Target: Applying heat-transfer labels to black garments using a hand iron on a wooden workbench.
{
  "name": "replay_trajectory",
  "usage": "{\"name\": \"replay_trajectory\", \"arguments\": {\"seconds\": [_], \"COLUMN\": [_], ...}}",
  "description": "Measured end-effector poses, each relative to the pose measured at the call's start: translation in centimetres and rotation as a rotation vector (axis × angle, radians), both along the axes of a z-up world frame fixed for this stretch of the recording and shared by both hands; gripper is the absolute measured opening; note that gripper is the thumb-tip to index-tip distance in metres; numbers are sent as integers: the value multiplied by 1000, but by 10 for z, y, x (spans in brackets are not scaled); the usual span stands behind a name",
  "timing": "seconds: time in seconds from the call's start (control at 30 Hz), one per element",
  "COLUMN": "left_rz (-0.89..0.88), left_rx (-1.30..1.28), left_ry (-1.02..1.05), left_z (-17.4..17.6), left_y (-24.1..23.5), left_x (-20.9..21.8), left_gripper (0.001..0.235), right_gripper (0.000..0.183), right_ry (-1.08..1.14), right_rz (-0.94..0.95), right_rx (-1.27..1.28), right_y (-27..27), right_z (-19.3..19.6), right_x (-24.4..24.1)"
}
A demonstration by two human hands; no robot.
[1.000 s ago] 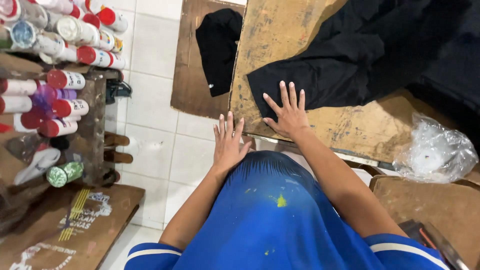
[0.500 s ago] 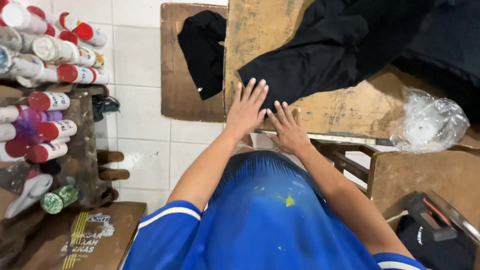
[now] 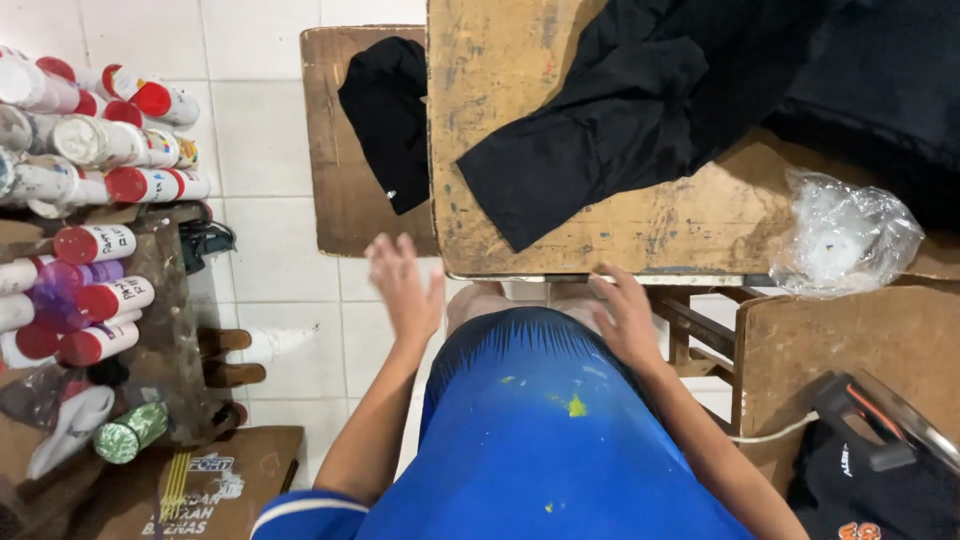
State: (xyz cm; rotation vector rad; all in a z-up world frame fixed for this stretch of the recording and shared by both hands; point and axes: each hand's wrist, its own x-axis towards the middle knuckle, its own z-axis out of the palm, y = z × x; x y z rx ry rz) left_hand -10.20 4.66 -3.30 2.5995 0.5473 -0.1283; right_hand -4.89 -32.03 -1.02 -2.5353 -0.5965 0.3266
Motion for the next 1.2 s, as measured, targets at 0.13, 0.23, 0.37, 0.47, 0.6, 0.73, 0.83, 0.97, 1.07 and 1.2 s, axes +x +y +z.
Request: {"name": "replay_trajectory", "arguments": {"seconds": [0.13, 0.23, 0.37, 0.47, 0.6, 0.73, 0.83, 0.97, 1.07, 1.2], "left_rz": [207, 275, 231, 286, 251, 164, 136, 139, 203, 255], "left_rx": [-26, -181, -282, -318, -400, -511, -497, -495, -496, -498], "left_ry": [135, 800, 836, 730, 712, 669, 660, 627, 621, 679], "left_z": [-80, -203, -204, -209, -206, -111, -80, -56, -64, -79], "left_y": [35, 77, 51, 14, -58, -137, -177, -195, -188, -176], "left_x": [-72, -133, -120, -92, -53, 4, 20, 18, -5, -50], "left_gripper": [77, 94, 90, 80, 74, 69, 64, 62, 64, 72], "right_gripper": [36, 34, 30, 17, 11, 15, 24, 39, 42, 37], "right_ry": [191, 345, 303, 186, -190, -228, 97, 193, 274, 306], "right_rz": [-489, -762, -790, -817, -936, -864, -809, -762, -793, -851], "right_rx": [166, 248, 367, 348, 286, -82, -375, -447, -464, -392], "right_y": [-54, -87, -126, -157, -235, -316, -322, -315, -311, -303], "right_z": [7, 2, 4, 12, 12, -8, -41, -51, -53, -41], "right_x": [-30, -24, -2, 22, 49, 91, 135, 158, 162, 159]}}
